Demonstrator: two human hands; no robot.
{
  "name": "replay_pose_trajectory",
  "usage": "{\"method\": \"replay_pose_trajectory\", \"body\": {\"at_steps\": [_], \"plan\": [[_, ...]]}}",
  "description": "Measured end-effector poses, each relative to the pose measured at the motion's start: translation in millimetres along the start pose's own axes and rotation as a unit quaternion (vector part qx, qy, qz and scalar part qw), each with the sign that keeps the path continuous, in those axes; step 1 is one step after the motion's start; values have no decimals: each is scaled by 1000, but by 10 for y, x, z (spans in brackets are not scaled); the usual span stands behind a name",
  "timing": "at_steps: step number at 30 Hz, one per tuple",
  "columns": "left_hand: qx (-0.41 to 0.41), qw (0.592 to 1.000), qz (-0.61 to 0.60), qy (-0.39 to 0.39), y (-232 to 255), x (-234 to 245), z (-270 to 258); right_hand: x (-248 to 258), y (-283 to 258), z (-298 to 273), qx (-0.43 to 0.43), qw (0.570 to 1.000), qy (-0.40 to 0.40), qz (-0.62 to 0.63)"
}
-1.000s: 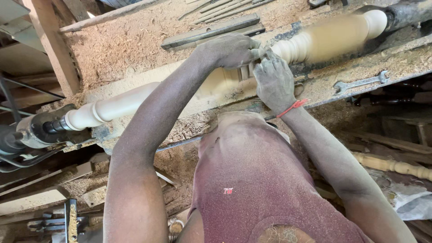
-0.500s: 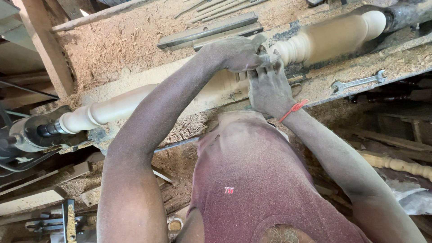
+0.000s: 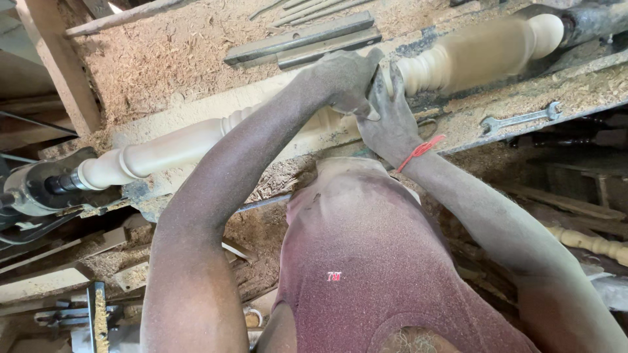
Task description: The person shapes a piece of wood on a rotating lathe by applying a small metal tool to carve details and smooth the surface.
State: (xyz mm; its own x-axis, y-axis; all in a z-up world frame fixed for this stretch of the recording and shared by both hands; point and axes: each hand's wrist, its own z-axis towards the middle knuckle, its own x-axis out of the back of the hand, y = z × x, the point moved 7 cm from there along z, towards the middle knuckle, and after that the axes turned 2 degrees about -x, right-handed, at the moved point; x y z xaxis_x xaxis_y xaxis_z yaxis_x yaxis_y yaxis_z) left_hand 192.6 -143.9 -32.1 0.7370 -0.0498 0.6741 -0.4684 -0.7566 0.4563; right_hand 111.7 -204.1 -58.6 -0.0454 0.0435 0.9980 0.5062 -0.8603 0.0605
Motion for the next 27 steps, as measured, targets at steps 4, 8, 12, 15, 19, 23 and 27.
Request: {"method": "replay_pose_trajectory", "body": {"at_steps": [4, 8, 12, 15, 19, 23, 27], "plan": [[-3, 1000, 15, 3, -53, -47, 108, -69, 35, -27, 17, 1000, -26, 4], [-14, 1000, 11, 9, -107, -56, 149, -90, 44, -20, 22, 1000, -7, 10], [-34, 999, -9, 39, -135, -22, 177, -107, -2, -19, 62, 996, -53, -45], [-26, 998, -30, 40, -167, -8, 199, -23, 19, 7, 63, 998, -20, -21], [-24, 998, -45, 35, -204, 30, 228, -17, 49, -4, 73, 995, -66, 1], [-2, 998, -66, 22, -250, 7, 245, -87, 82, 35, 60, 992, -111, -5], [7, 998, -64, -5, -253, -42, 297, -61, 104, 53, 72, 996, -57, -10]]}}
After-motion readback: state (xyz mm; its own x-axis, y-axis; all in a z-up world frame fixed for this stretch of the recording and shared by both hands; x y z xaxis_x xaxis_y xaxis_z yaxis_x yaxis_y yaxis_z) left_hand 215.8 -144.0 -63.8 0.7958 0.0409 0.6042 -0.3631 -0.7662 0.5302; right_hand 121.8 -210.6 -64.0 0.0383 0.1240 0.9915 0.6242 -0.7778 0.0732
